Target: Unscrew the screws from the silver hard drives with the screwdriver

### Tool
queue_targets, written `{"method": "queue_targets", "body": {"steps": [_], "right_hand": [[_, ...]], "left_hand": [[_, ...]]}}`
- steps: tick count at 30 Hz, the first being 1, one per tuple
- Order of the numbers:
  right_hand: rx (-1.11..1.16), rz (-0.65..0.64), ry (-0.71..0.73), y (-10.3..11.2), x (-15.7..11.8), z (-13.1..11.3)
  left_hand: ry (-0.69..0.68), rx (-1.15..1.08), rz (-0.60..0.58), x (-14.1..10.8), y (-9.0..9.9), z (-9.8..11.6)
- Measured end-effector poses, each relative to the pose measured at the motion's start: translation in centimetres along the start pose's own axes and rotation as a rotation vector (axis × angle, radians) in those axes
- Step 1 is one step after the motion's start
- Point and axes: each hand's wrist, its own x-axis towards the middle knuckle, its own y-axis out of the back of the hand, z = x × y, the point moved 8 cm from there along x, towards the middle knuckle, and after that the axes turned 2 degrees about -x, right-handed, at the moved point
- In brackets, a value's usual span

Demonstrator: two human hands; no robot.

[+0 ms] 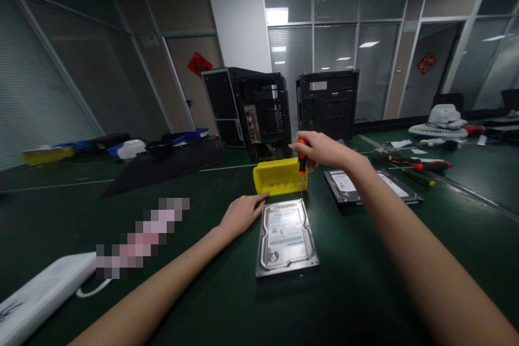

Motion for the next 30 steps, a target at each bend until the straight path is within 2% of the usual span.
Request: {"method": "queue_targets", "body": {"steps": [9, 17, 22, 30], "right_hand": [[0.004, -0.015, -0.014, -0.1, 0.1, 0.2], [-0.002, -0.016, -0.013, -0.2, 0.0, 0.0], [0.011, -0.021, -0.015, -0.2, 0.0, 0.0], [0.007, -0.03, 0.0, -0.2, -0.1, -0.4]], "left_hand": [[-0.01, 0.023, 0.072, -0.4, 0.8, 0.0], [-0.074, 0.116, 0.272, -0.7, 2.4, 1.0], [-0.059, 0.134, 0.306, -0.7, 2.5, 0.8], [-0.01, 0.102, 0.297, -0.6, 2.2, 0.2]]}}
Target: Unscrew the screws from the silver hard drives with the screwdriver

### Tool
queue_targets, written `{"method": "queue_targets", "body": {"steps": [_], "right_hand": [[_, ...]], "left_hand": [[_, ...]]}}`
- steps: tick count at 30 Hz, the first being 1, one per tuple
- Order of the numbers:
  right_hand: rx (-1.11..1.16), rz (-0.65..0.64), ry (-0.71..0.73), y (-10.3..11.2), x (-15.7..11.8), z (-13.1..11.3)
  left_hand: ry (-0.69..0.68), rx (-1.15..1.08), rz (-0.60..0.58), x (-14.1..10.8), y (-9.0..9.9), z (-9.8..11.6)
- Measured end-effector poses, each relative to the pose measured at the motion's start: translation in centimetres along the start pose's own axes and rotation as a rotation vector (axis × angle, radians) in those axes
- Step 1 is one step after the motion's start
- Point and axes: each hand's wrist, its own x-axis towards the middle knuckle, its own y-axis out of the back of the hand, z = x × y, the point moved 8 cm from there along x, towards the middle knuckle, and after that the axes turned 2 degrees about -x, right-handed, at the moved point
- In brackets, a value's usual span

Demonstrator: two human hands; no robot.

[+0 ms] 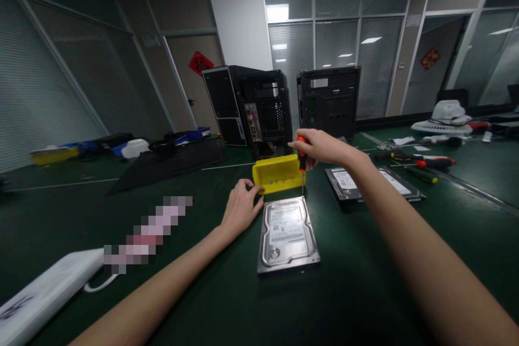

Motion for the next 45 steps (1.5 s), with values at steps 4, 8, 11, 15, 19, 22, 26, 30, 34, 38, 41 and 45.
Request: {"method": "queue_targets", "body": {"steps": [4, 8, 11, 15, 19, 22, 26, 30, 34, 38, 41, 45], "right_hand": [[0.009, -0.01, -0.005, -0.1, -0.1, 0.0], [0.018, -0.017, 0.005, -0.1, -0.1, -0.1], [0.028, -0.02, 0.008, -0.1, 0.0, -0.1], [0.025, -0.02, 0.02, -0.1, 0.0, -0.3], [0.014, -0.016, 0.022, -0.2, 0.0, -0.5], [0.013, -0.023, 0.008, -0.2, 0.0, -0.3], [0.019, -0.028, 0.007, -0.4, 0.0, -0.2], [0.02, -0.029, 0.017, -0.5, 0.0, -0.1], [0.029, -0.031, 0.019, -0.5, 0.1, 0.0], [0.023, -0.025, 0.01, -0.4, 0.2, 0.0], [0.028, -0.023, 0.001, -0.4, 0.1, 0.1], [0.033, -0.025, 0.005, -0.4, 0.0, 0.1]], "left_hand": [[0.002, -0.018, -0.027, 0.0, -0.5, -0.1], [0.018, -0.045, -0.078, 0.0, -1.1, -0.4], [0.048, -0.069, -0.116, 0.4, -1.6, -0.9], [0.084, -0.188, -0.247, 0.9, -3.2, -1.7], [0.055, -0.269, -0.251, 1.0, -3.4, -1.7], [0.023, -0.278, -0.22, 0.6, -3.0, -1.1], [-0.028, -0.301, -0.157, 0.2, -1.9, 0.0], [-0.035, -0.334, -0.081, 0.1, -0.9, 0.4], [-0.097, -0.331, -0.105, 0.1, -0.7, 1.2], [-0.129, -0.284, -0.104, 0.1, -0.5, 1.5], [-0.139, -0.228, -0.111, 0.1, -0.6, 1.5], [-0.176, -0.164, -0.126, -0.1, -0.8, 1.8]]}}
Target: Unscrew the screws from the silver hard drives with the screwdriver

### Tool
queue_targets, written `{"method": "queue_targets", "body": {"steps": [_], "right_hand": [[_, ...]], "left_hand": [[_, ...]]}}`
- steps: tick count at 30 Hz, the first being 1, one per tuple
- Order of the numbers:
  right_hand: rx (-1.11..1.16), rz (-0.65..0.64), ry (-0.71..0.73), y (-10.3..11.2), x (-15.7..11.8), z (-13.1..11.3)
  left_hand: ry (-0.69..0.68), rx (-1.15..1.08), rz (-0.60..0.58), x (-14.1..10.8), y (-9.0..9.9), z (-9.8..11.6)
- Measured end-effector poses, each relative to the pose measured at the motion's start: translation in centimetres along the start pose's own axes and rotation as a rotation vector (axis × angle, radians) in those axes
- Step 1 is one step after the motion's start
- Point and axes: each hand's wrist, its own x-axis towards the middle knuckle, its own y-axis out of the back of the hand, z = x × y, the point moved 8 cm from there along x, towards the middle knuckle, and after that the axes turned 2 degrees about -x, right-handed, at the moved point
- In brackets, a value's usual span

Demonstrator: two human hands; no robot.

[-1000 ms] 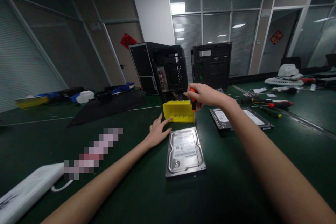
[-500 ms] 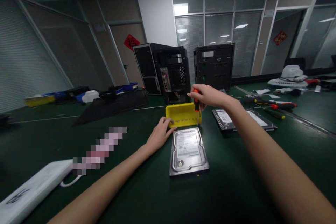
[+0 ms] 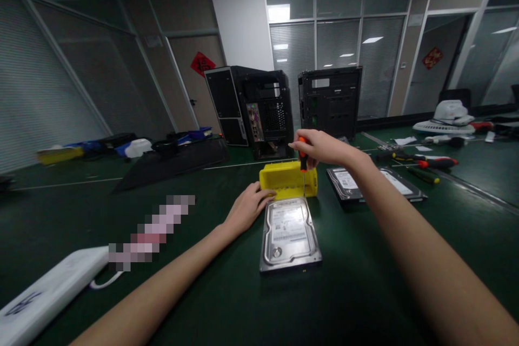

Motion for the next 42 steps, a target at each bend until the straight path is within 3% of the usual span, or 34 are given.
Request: {"method": "queue_targets", "body": {"steps": [18, 35, 42], "right_hand": [[0.006, 0.001, 0.004, 0.1, 0.0, 0.1], [-0.002, -0.011, 0.002, 0.1, 0.0, -0.1], [-0.007, -0.005, 0.005, 0.1, 0.0, -0.1]], "left_hand": [[0.033, 0.207, -0.049, 0.1, 0.1, 0.5], [0.088, 0.505, 0.037, 0.3, 1.2, 1.8], [0.055, 0.521, 0.006, 0.1, 0.8, 1.9]]}}
